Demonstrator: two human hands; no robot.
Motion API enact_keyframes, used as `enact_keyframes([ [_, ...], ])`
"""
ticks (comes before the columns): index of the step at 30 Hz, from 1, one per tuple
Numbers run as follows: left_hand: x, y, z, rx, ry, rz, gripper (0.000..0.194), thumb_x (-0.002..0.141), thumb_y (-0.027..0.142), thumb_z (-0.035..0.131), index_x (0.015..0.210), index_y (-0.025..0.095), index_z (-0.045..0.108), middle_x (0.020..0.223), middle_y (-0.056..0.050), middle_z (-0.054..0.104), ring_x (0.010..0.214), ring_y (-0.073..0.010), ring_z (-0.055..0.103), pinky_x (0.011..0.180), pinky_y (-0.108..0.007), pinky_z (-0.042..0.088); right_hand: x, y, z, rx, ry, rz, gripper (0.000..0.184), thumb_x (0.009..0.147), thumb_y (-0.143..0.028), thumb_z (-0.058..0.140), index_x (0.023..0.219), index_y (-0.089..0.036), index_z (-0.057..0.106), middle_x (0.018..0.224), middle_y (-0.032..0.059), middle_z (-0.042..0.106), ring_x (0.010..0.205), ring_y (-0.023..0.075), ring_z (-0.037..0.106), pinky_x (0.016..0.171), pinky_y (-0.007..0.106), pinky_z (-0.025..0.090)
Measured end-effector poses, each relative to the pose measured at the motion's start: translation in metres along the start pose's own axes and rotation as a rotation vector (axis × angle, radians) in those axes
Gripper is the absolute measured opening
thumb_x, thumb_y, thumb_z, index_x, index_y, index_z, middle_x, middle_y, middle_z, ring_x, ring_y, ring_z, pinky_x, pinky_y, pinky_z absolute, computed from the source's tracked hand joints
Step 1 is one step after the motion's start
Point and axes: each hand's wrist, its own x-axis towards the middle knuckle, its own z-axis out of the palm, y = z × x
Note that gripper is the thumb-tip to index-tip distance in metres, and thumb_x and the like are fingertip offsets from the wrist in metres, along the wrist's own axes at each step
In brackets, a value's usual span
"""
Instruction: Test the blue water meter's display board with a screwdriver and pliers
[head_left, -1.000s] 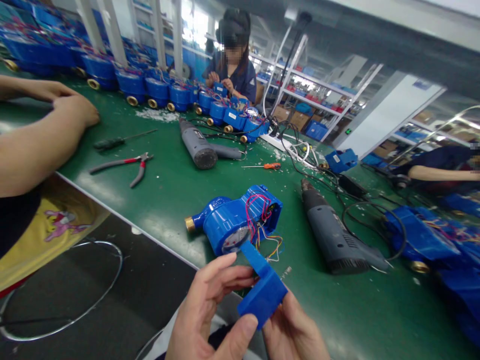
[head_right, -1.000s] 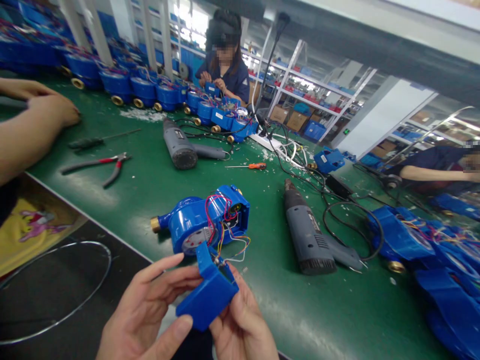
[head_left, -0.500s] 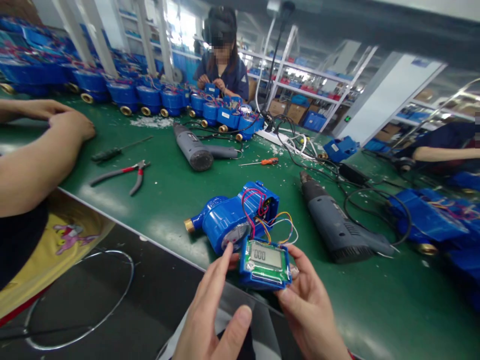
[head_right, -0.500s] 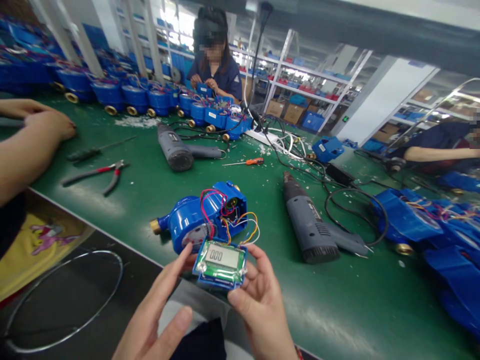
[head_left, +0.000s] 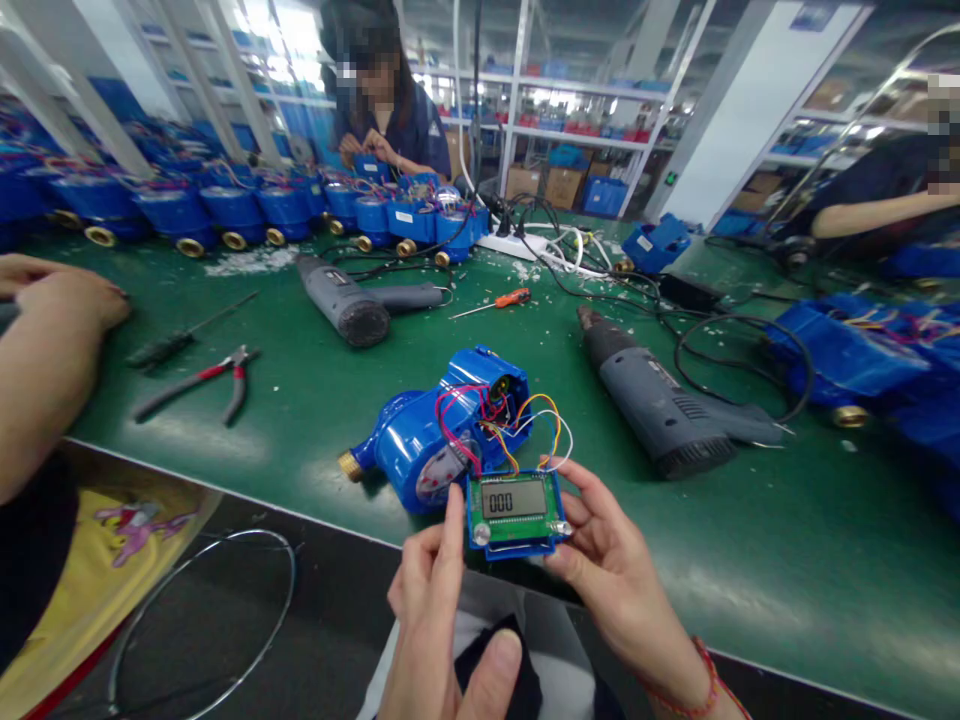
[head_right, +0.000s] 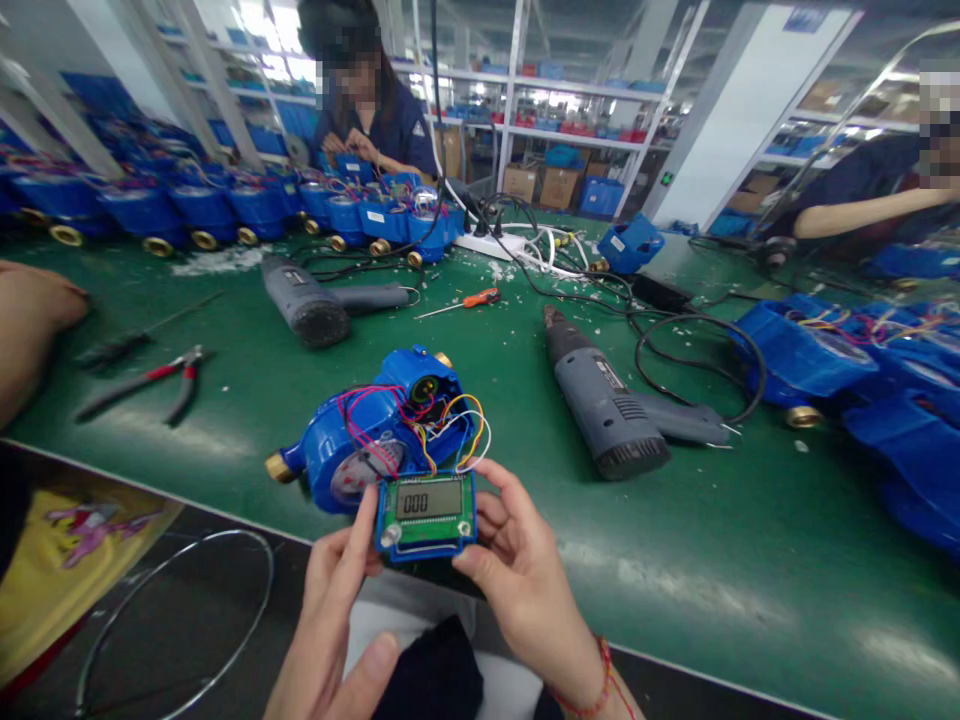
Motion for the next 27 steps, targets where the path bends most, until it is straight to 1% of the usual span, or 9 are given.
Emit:
enact_keyframes([
  [3,0.0,0.001,-0.003,0.093,-0.036,-0.004,0.068,0.093,0.052,0.034,0.155,0.034,0.012,0.111,-0.01,0.047,0.102,-0.0348,0.049,0.095,-0.063,0.03,0.001,-0.001,0.001,0.003,-0.004,0.002,0.054,0.089,-0.033,0.073,0.134,-0.035,0.045,0.122,0.0017,0.064,0.109,0.015,0.063,0.091,0.026,0.053],
  [5,-0.001,0.0,-0.003,0.095,-0.028,0.003,0.068,0.093,0.05,0.036,0.155,0.037,0.011,0.114,-0.009,0.045,0.101,-0.0331,0.048,0.094,-0.062,0.03,0.001,-0.001,0.001,0.007,-0.002,0.005,0.054,0.089,-0.033,0.074,0.134,-0.034,0.044,0.122,0.0019,0.064,0.109,0.0148,0.063,0.091,0.026,0.053],
  [10,-0.001,-0.005,-0.002,-0.058,0.04,-0.02,0.066,0.093,0.055,0.034,0.154,0.04,0.012,0.112,-0.007,0.038,0.102,-0.0309,0.042,0.097,-0.057,0.031,-0.001,-0.001,0.001,0.01,0.0,0.016,0.055,0.089,-0.034,0.074,0.134,-0.033,0.044,0.122,0.0023,0.064,0.109,0.0144,0.062,0.091,0.026,0.053],
  [14,-0.003,-0.007,-0.001,-0.113,0.011,-0.009,0.066,0.092,0.061,0.032,0.153,0.04,0.019,0.115,-0.007,0.041,0.103,-0.0316,0.044,0.096,-0.054,0.03,-0.002,-0.001,0.001,0.002,0.001,0.021,0.056,0.089,-0.033,0.074,0.135,-0.032,0.043,0.123,0.0033,0.063,0.111,0.0146,0.062,0.091,0.025,0.053],
  [16,-0.002,-0.007,-0.001,-0.125,-0.006,-0.007,0.068,0.091,0.063,0.032,0.153,0.036,0.025,0.116,-0.008,0.042,0.104,-0.0322,0.044,0.097,-0.053,0.03,-0.002,-0.001,0.001,-0.005,0.009,0.026,0.057,0.088,-0.033,0.074,0.135,-0.03,0.042,0.123,0.0045,0.063,0.11,0.0153,0.062,0.089,0.024,0.053],
  [18,-0.001,-0.007,-0.002,-0.108,0.014,-0.018,0.069,0.091,0.062,0.03,0.153,0.032,0.028,0.116,-0.009,0.042,0.103,-0.0315,0.044,0.096,-0.052,0.03,-0.001,-0.001,0.001,-0.007,0.017,0.037,0.058,0.087,-0.033,0.075,0.135,-0.028,0.042,0.122,0.0054,0.063,0.109,0.016,0.063,0.087,0.023,0.053],
  [23,0.006,-0.006,-0.005,-0.022,0.109,-0.037,0.079,0.091,0.063,0.028,0.155,0.017,0.023,0.097,-0.009,0.045,0.089,-0.0287,0.046,0.091,-0.048,0.035,-0.001,-0.002,0.001,-0.001,0.024,0.048,0.061,0.086,-0.035,0.076,0.136,-0.027,0.041,0.122,0.0069,0.063,0.108,0.017,0.063,0.086,0.024,0.053],
  [25,0.007,-0.006,-0.004,-0.024,0.087,-0.035,0.081,0.09,0.066,0.026,0.153,0.016,0.029,0.1,-0.01,0.045,0.091,-0.0296,0.047,0.092,-0.05,0.035,-0.002,-0.002,0.001,-0.001,0.022,0.055,0.06,0.086,-0.035,0.076,0.136,-0.028,0.042,0.122,0.0065,0.063,0.109,0.0165,0.063,0.088,0.024,0.052],
  [27,0.007,-0.007,-0.003,-0.028,0.048,-0.038,0.079,0.09,0.068,0.021,0.151,0.02,0.034,0.105,-0.011,0.046,0.095,-0.0307,0.048,0.093,-0.052,0.034,-0.003,-0.002,0.001,-0.002,0.019,0.059,0.06,0.086,-0.036,0.076,0.135,-0.028,0.042,0.123,0.0057,0.063,0.11,0.016,0.062,0.091,0.025,0.051],
])
